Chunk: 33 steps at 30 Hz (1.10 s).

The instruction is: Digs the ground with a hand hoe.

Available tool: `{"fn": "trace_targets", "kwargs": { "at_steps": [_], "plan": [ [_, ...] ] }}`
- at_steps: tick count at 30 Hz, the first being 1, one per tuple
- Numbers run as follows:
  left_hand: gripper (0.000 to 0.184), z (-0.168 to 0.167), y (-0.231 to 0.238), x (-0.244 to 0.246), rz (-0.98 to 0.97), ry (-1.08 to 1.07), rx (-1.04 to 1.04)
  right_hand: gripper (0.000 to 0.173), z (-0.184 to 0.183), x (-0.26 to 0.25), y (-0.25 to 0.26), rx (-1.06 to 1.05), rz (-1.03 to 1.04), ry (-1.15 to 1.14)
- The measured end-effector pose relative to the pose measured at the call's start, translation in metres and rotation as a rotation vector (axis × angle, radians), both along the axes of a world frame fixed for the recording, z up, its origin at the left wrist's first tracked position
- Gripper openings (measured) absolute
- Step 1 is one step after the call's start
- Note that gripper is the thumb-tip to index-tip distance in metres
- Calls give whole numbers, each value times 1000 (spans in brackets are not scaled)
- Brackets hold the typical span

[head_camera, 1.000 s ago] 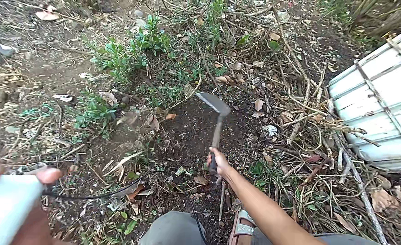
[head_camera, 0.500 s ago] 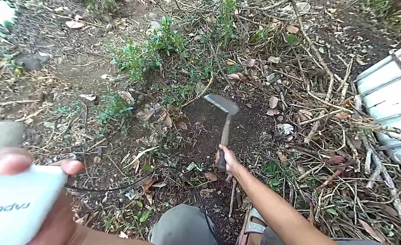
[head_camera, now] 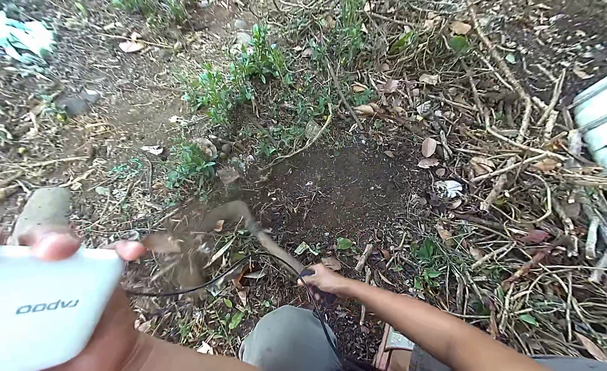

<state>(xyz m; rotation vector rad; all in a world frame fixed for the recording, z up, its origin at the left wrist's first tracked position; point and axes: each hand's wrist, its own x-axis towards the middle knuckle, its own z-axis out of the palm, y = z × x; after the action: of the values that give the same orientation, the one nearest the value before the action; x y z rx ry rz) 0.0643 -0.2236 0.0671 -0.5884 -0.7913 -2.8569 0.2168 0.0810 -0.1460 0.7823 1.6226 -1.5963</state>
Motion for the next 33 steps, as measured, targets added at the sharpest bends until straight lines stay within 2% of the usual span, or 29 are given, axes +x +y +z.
{"fn": "trace_targets", "kwargs": {
  "at_steps": [2, 5, 7, 9, 12, 14, 17, 20, 22, 23, 25, 27, 29, 33],
  "plan": [
    [74, -3, -10, 2, 35, -32, 15, 37, 18, -20, 23, 45, -115, 94],
    [75, -6, -20, 8, 56, -54, 36, 30, 41, -69, 46, 62, -438, 230],
    [75, -6, -22, 10, 72, -44, 37, 26, 39, -102, 54, 73, -661, 252],
    [76, -2, -20, 11, 101, -41, 29, 27, 20, -121, 70, 147, -719, 215],
    [70, -2, -16, 10, 57, -11, 38, 30, -18, -102, 106, 392, -451, 97],
    [57, 4, -5, 11, 19, -4, 44, 34, -21, -68, 133, 563, -265, 49],
    [49, 16, 14, 12, 56, -64, -27, 45, 11, -5, 196, 830, -11, -13],
    [53, 3, 10, 3, -24, -79, -7, 52, 60, 72, 278, 1089, 207, -143],
    [59, -7, 4, 2, -12, -84, -23, 52, 94, 119, 314, 1201, 256, -231],
    [60, -7, 5, 1, -4, -91, -14, 50, 108, 136, 323, 1227, 216, -249],
    [53, 4, 11, 1, 7, -104, 12, 43, 122, 153, 327, 1216, 49, -239],
    [49, 11, 17, 2, 57, -101, -24, 37, 122, 143, 316, 1129, -195, -172],
    [47, 12, 18, 3, 72, -85, -34, 35, 121, 101, 289, 932, -490, -16],
    [43, 6, 18, 3, 46, -54, -66, 45, 92, -22, 211, 368, -1032, 319]
  ]
}}
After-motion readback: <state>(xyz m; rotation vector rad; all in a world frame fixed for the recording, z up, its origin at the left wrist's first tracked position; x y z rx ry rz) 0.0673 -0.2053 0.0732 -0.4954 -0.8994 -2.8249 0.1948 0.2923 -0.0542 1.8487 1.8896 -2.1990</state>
